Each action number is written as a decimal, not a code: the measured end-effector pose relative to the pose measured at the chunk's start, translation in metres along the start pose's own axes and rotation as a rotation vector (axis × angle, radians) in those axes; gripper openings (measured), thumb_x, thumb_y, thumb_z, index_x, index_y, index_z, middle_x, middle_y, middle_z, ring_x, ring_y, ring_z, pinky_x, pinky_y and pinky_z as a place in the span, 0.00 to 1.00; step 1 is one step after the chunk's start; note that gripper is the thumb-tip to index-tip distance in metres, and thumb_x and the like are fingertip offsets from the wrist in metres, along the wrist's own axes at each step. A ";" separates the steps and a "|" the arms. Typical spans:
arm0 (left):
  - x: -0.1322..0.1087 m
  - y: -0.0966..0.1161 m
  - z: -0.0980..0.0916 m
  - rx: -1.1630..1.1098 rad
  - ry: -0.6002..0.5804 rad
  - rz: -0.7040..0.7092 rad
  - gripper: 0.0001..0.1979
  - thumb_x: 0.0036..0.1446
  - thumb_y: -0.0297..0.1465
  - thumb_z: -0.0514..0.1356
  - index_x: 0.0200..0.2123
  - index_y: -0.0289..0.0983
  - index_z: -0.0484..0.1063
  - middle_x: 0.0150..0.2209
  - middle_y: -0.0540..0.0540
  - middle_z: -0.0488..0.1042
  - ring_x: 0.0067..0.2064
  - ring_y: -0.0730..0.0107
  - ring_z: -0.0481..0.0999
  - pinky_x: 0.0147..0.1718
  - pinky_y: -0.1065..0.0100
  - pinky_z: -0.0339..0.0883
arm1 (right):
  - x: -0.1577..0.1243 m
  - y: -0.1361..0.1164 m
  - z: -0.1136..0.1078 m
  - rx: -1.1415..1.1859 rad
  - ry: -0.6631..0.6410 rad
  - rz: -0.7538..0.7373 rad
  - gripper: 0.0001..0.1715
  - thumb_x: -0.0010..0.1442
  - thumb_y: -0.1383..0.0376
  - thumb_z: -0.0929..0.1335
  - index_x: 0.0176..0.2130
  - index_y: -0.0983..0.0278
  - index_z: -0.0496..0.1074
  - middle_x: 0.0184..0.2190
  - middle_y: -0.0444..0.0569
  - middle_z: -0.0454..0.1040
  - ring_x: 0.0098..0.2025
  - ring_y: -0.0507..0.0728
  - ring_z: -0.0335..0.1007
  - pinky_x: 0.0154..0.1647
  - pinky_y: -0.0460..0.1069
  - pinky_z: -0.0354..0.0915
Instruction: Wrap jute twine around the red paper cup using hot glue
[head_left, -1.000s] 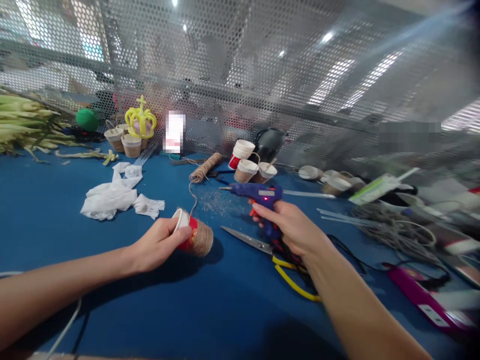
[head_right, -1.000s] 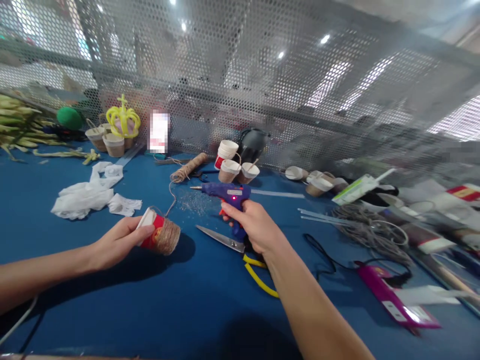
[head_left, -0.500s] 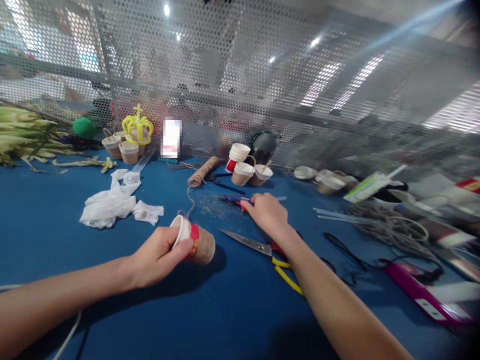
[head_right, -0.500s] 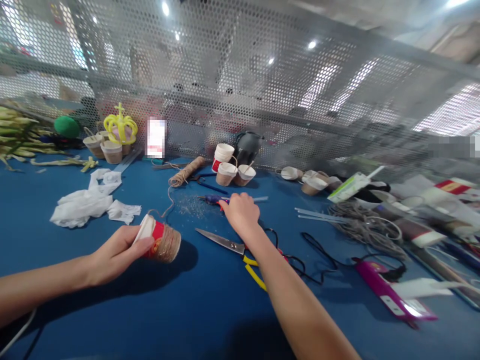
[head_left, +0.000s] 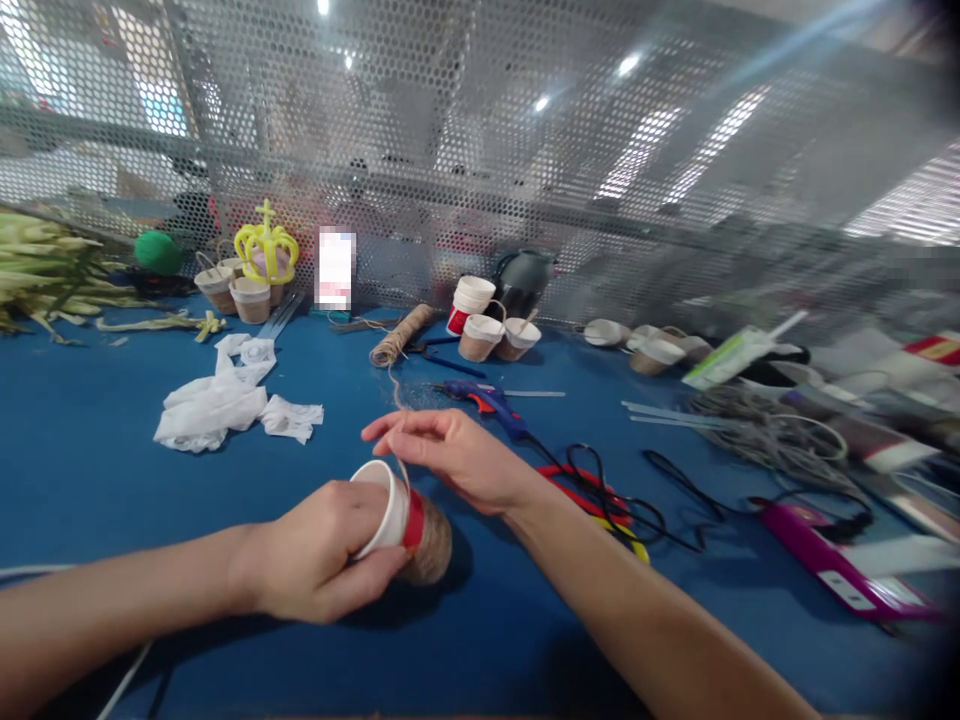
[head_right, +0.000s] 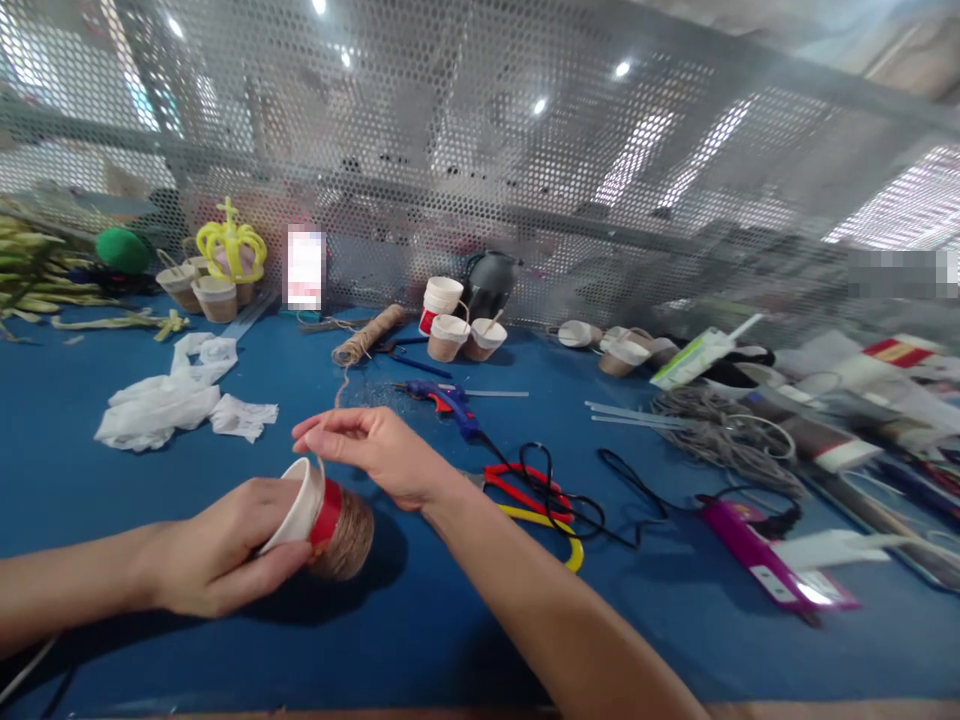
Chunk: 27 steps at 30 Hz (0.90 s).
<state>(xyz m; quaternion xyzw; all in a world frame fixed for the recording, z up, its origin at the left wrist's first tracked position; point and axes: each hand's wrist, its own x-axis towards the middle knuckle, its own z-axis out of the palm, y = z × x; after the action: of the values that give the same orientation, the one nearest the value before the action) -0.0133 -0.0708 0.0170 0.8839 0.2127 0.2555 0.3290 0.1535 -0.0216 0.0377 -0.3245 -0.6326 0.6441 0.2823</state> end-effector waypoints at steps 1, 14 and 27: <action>0.000 0.000 -0.001 -0.106 0.009 -0.082 0.12 0.55 0.28 0.45 0.25 0.34 0.63 0.25 0.47 0.65 0.28 0.72 0.60 0.30 0.70 0.57 | -0.001 -0.001 0.000 0.005 0.085 -0.023 0.07 0.50 0.62 0.68 0.27 0.64 0.73 0.34 0.44 0.72 0.34 0.47 0.65 0.39 0.43 0.58; 0.012 -0.020 0.003 -1.024 0.317 -0.772 0.18 0.47 0.42 0.56 0.26 0.30 0.67 0.20 0.50 0.67 0.20 0.78 0.63 0.20 0.74 0.57 | -0.010 -0.002 -0.007 0.128 0.445 -0.145 0.09 0.49 0.61 0.67 0.24 0.65 0.67 0.19 0.41 0.66 0.21 0.46 0.59 0.22 0.43 0.57; 0.012 -0.015 0.003 -0.875 0.237 -0.726 0.18 0.50 0.43 0.52 0.26 0.31 0.65 0.20 0.53 0.63 0.20 0.79 0.61 0.22 0.74 0.57 | -0.008 0.003 -0.003 0.071 0.496 -0.173 0.10 0.49 0.61 0.68 0.23 0.65 0.66 0.19 0.41 0.66 0.22 0.46 0.60 0.22 0.43 0.58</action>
<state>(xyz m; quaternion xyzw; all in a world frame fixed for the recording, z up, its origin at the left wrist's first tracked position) -0.0051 -0.0553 0.0083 0.5015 0.4122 0.2878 0.7041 0.1613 -0.0256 0.0353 -0.4072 -0.5465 0.5400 0.4940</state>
